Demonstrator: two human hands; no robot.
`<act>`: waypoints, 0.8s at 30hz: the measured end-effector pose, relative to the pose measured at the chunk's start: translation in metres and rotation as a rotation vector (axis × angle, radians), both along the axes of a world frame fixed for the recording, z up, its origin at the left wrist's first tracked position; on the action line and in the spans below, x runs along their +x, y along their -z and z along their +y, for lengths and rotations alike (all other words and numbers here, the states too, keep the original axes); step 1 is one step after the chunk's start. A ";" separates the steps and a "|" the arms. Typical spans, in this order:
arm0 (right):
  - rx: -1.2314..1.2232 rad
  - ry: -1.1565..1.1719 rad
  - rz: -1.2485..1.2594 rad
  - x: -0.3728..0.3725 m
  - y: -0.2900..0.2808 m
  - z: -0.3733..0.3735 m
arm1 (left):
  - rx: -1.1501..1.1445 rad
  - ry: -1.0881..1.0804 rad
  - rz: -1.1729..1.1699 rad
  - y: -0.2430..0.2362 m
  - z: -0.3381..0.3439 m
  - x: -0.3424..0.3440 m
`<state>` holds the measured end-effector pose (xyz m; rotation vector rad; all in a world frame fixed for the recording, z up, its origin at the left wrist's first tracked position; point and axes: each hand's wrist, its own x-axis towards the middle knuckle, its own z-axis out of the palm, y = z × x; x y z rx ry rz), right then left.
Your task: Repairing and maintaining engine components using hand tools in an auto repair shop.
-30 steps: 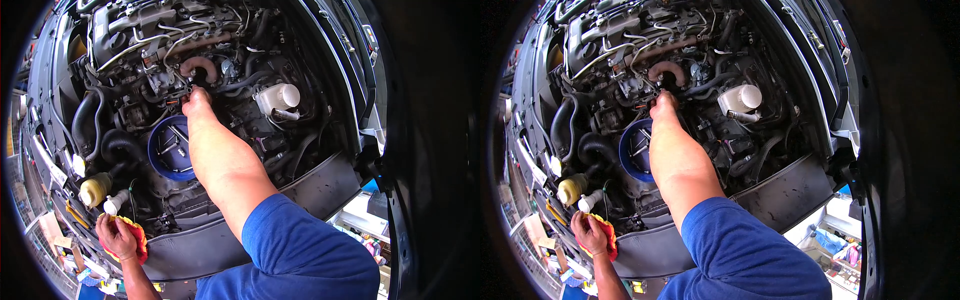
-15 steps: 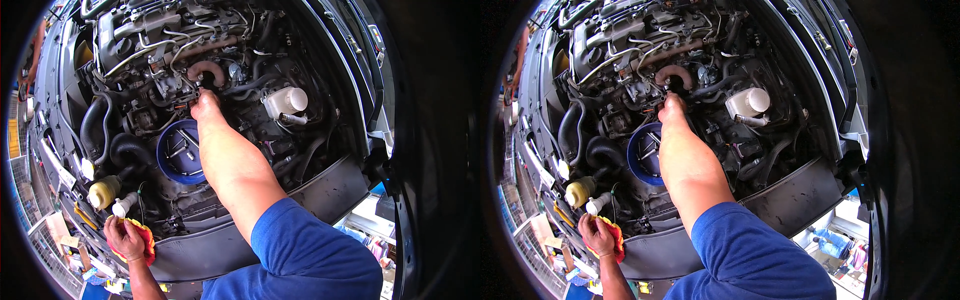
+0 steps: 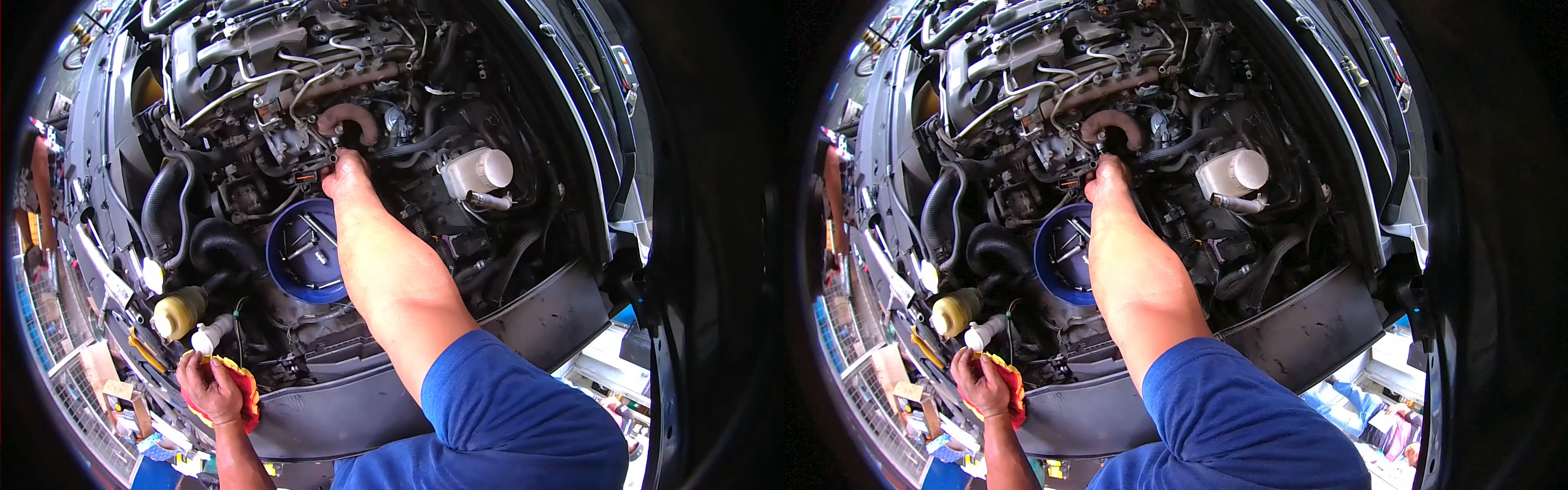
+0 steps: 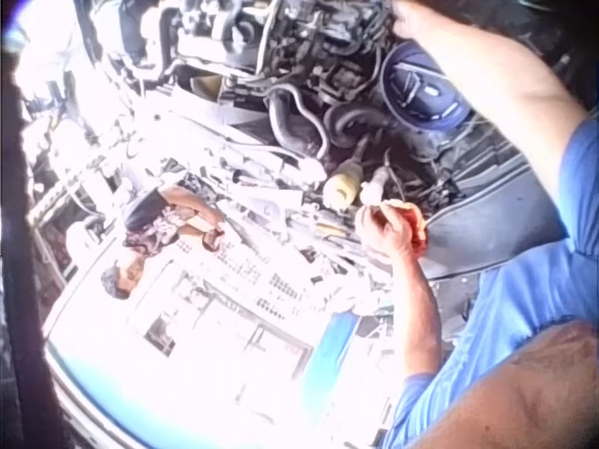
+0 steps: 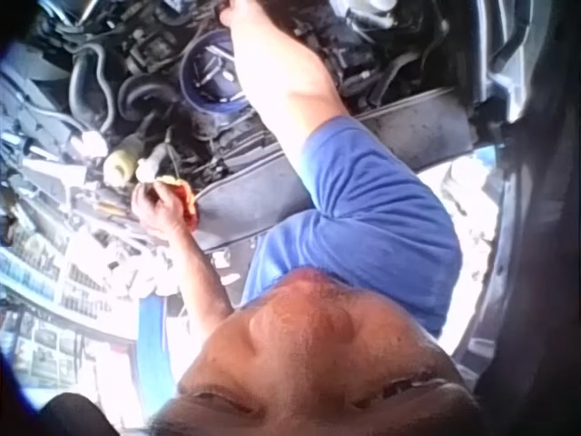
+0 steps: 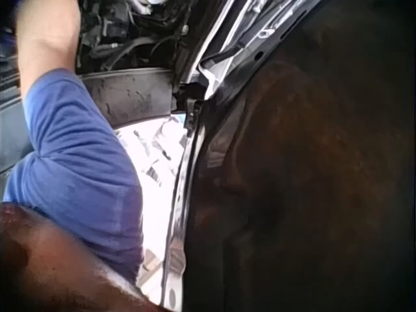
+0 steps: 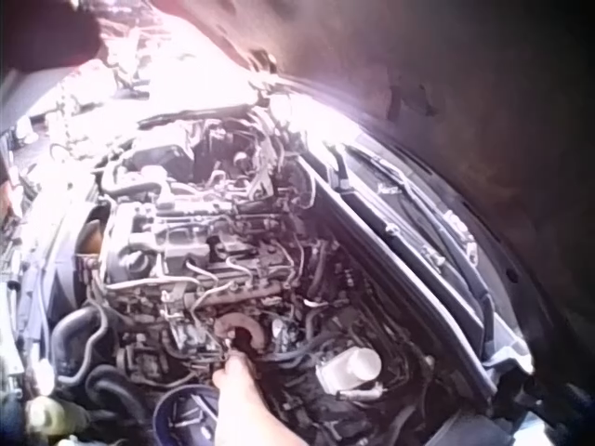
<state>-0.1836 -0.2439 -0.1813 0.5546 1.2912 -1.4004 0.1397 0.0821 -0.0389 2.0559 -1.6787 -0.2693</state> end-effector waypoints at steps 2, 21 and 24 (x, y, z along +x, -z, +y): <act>0.026 0.016 0.016 0.001 -0.001 0.001 | -0.002 -0.004 -0.005 -0.001 0.000 -0.001; -0.073 -0.125 0.006 -0.008 0.021 -0.001 | -0.071 -0.016 -0.046 -0.011 -0.009 -0.011; -0.052 -0.177 -0.018 -0.010 0.021 -0.004 | -0.080 -0.021 -0.065 -0.012 -0.010 -0.011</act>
